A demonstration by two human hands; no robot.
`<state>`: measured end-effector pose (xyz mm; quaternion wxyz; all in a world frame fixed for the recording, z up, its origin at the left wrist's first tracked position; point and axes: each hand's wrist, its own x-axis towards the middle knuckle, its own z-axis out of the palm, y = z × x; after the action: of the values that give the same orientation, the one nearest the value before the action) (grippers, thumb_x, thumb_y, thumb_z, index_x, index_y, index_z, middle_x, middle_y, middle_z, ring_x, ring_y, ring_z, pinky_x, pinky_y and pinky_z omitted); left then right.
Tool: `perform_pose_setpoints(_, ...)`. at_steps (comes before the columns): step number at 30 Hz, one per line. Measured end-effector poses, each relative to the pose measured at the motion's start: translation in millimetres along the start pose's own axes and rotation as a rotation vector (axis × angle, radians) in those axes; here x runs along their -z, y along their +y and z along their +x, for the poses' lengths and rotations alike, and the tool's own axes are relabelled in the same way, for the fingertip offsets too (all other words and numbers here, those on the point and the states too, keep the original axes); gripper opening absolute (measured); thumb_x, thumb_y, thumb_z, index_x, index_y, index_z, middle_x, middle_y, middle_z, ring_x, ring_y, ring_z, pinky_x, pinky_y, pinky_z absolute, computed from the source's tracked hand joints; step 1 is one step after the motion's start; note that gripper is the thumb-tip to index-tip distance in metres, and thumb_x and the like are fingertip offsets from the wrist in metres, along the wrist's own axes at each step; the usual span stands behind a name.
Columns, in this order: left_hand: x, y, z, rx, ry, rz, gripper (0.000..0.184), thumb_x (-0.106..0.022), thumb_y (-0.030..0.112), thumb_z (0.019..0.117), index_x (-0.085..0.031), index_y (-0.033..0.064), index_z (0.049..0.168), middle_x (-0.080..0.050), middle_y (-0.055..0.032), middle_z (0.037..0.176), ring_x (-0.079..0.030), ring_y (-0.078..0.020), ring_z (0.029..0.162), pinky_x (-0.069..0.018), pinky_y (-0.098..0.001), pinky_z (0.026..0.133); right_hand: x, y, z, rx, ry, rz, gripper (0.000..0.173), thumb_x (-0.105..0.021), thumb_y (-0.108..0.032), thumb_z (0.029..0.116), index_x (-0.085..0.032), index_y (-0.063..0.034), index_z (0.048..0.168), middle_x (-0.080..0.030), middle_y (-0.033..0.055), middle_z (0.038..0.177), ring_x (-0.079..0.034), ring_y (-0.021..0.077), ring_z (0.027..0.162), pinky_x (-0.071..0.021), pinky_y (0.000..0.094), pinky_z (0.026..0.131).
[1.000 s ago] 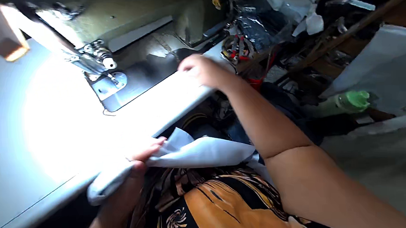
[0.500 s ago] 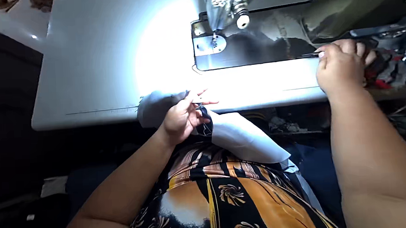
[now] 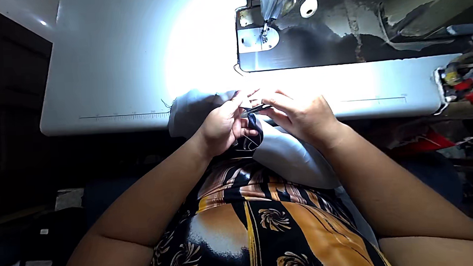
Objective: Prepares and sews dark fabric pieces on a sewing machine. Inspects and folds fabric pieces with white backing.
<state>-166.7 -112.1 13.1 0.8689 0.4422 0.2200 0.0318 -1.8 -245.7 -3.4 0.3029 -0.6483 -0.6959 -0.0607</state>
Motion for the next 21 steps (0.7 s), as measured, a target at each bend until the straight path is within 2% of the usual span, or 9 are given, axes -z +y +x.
perform_pose_setpoints(4,-4,4,9,0.027,-0.038,0.042,0.051,-0.015,0.037,0.1137,-0.045,0.0179,0.151,-0.063,-0.0081,0.132,-0.071,-0.0173,0.095,-0.0606,-0.0314,0.069,2,9,-1,0.001,0.027,-0.096,0.023,-0.056,-0.021,0.1049,-0.076,-0.0098,0.107,-0.073,0.0132,0.097,-0.071,0.0306,0.090,-0.0552,0.0491,0.076)
perform_pose_setpoints(7,-3,35,27,0.048,-0.095,0.277,0.055,-0.013,0.034,0.1131,-0.045,0.0155,0.153,-0.067,-0.0078,0.134,-0.072,-0.0202,0.102,-0.0615,-0.0364,0.071,41,54,-7,-0.457,-0.062,-0.301,0.035,-0.048,-0.023,0.1072,-0.068,0.0000,0.124,-0.069,0.0286,0.117,-0.066,0.0485,0.112,-0.0465,0.0682,0.092)
perform_pose_setpoints(10,4,79,37,-0.059,0.026,0.649,0.060,-0.016,0.038,0.1129,-0.067,0.0082,0.123,-0.074,-0.0045,0.099,-0.072,-0.0161,0.083,-0.0590,-0.0344,0.066,85,81,-22,-0.760,-0.076,-0.321,0.055,-0.050,-0.039,0.1058,-0.049,-0.0046,0.149,-0.048,0.0349,0.145,-0.041,0.0591,0.136,-0.0277,0.0790,0.104)
perform_pose_setpoints(12,13,92,27,-0.330,0.255,1.185,0.042,-0.041,0.035,0.1104,-0.069,0.0096,0.092,-0.063,0.0018,0.075,-0.060,-0.0069,0.065,-0.0503,-0.0258,0.058,103,59,-39,-0.589,-0.093,-0.208,0.058,-0.054,-0.044,0.1029,-0.055,0.0013,0.138,-0.055,0.0354,0.134,-0.049,0.0593,0.124,-0.0364,0.0769,0.098)
perform_pose_setpoints(14,37,81,3,-0.363,0.402,1.694,0.051,-0.068,0.054,0.0881,-0.069,0.0067,0.108,-0.065,-0.0142,0.104,-0.062,-0.0288,0.099,-0.0495,-0.0515,0.083,96,23,-71,-0.510,-0.386,-0.018,0.067,-0.061,-0.062,0.0888,-0.064,-0.0095,0.130,-0.068,0.0178,0.108,-0.067,0.0382,0.092,-0.0546,0.0624,0.073)
perform_pose_setpoints(16,68,53,-15,-0.144,0.390,1.881,0.103,-0.077,0.076,0.0687,-0.057,0.0080,0.143,-0.047,-0.0252,0.149,-0.042,-0.0488,0.138,-0.0379,-0.0734,0.103,64,7,-99,-0.669,-0.830,0.189,0.078,-0.076,-0.058,0.0841,-0.051,-0.0280,0.151,-0.068,0.0154,0.118,-0.069,0.0362,0.101,-0.0551,0.0640,0.083)
perform_pose_setpoints(18,88,18,-27,-0.244,0.294,1.915,0.089,-0.082,0.062,0.0744,-0.057,0.0155,0.146,-0.036,-0.0260,0.160,-0.026,-0.0518,0.150,-0.0225,-0.0754,0.113,21,16,-113,-0.784,-1.090,0.248,0.065,-0.068,-0.037,0.0988,-0.042,-0.0232,0.157,-0.066,0.0268,0.126,-0.063,0.0481,0.117,-0.0460,0.0708,0.097)
perform_pose_setpoints(20,93,-1,-29,-0.498,0.226,1.758,0.049,-0.068,0.024,0.0867,-0.069,0.0210,0.136,-0.053,-0.0155,0.152,-0.039,-0.0398,0.147,-0.0260,-0.0646,0.118,-10,22,-108,-0.801,-1.042,0.254,0.036,-0.057,-0.021,0.1040,-0.062,-0.0064,0.136,-0.069,0.0285,0.115,-0.064,0.0480,0.113,-0.0450,0.0699,0.097)
perform_pose_setpoints(21,88,-1,-26,-0.598,0.259,1.554,0.036,-0.057,0.012,0.0929,-0.074,0.0130,0.124,-0.064,-0.0099,0.140,-0.051,-0.0271,0.140,-0.0348,-0.0517,0.118,-22,20,-96,-0.760,-0.976,0.264,0.029,-0.055,-0.019,0.1042,-0.068,-0.0046,0.125,-0.071,0.0252,0.110,-0.066,0.0445,0.109,-0.0467,0.0684,0.094)
